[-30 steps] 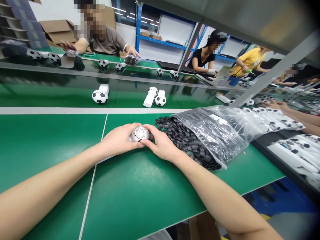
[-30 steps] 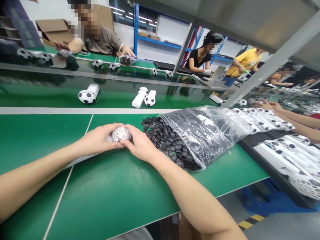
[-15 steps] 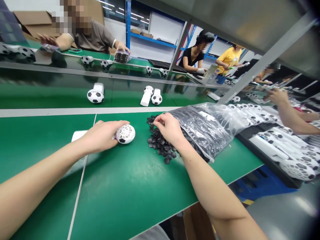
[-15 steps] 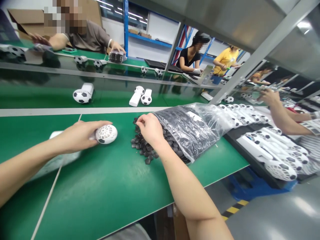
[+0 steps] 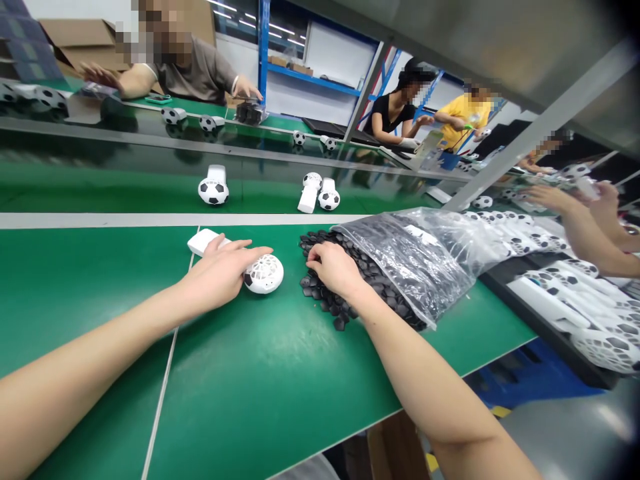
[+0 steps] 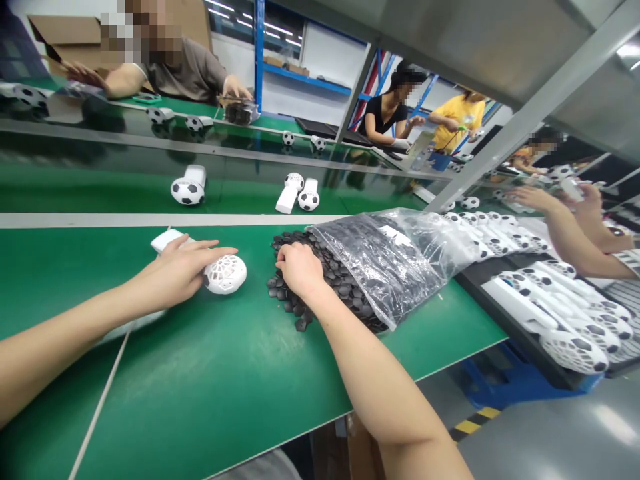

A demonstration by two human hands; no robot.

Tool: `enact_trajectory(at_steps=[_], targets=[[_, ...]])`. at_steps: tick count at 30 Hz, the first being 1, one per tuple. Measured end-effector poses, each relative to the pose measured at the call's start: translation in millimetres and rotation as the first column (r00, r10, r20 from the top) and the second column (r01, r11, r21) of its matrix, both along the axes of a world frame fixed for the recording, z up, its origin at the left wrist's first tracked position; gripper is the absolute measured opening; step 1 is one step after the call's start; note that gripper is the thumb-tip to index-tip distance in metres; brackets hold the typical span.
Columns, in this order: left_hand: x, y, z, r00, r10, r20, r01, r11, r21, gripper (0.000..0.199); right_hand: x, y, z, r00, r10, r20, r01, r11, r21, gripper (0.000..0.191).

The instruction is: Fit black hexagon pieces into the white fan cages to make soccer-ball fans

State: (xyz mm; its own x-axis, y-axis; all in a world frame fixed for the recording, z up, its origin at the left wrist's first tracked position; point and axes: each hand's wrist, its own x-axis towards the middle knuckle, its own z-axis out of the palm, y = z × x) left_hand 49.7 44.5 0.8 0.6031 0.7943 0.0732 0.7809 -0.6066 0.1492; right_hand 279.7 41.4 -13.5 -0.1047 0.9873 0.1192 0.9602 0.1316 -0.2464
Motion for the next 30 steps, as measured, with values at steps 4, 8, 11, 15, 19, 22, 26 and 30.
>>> enact_trajectory(at_steps=[4, 8, 11, 15, 19, 22, 26, 30], targets=[[2, -2, 2.0, 1.000, 0.001, -0.005, -0.001, 1.000, 0.012, 0.067, 0, 0, 0.2, 0.997, -0.005, -0.071, 0.002, 0.999, -0.042, 0.012], [3, -1, 1.5, 1.000, 0.007, -0.023, -0.007, 1.000, 0.006, 0.067, 0, 0, 1.3, 0.997, 0.030, -0.072, -0.035, 0.997, -0.064, 0.017], [3, -1, 0.2, 1.000, 0.015, -0.010, -0.015, 1.000, -0.004, 0.066, -2, -1, 1.1, 0.995, 0.056, -0.088, -0.055, 0.998, 0.005, 0.013], [2, -1, 0.2, 1.000, 0.023, -0.019, -0.023, 1.000, -0.006, 0.065, -14, -2, -2.4, 0.989, 0.118, -0.088, -0.108, 0.988, 0.107, 0.016], [0, -1, 0.7, 0.999, -0.033, -0.021, 0.031, 0.996, -0.078, 0.066, -24, -1, -6.4, 0.986, 0.165, -0.026, -0.162, 0.984, 0.079, 0.014], [0, 0, -0.3, 0.997, -0.068, 0.035, 0.072, 0.989, -0.131, 0.082, -25, -2, -5.9, 0.981, 0.172, -0.086, -0.166, 0.983, 0.078, 0.007], [3, 0, -1.6, 0.992, -0.044, 0.115, 0.057, 0.992, -0.116, 0.079, -21, -6, 1.1, 0.929, 0.209, -0.304, -0.199, 0.978, 0.064, 0.006], [6, -3, -0.5, 0.992, -0.028, 0.124, 0.039, 0.995, -0.087, 0.076, -18, -13, 11.9, 0.857, 0.280, -0.431, -0.229, 0.959, 0.168, 0.014]])
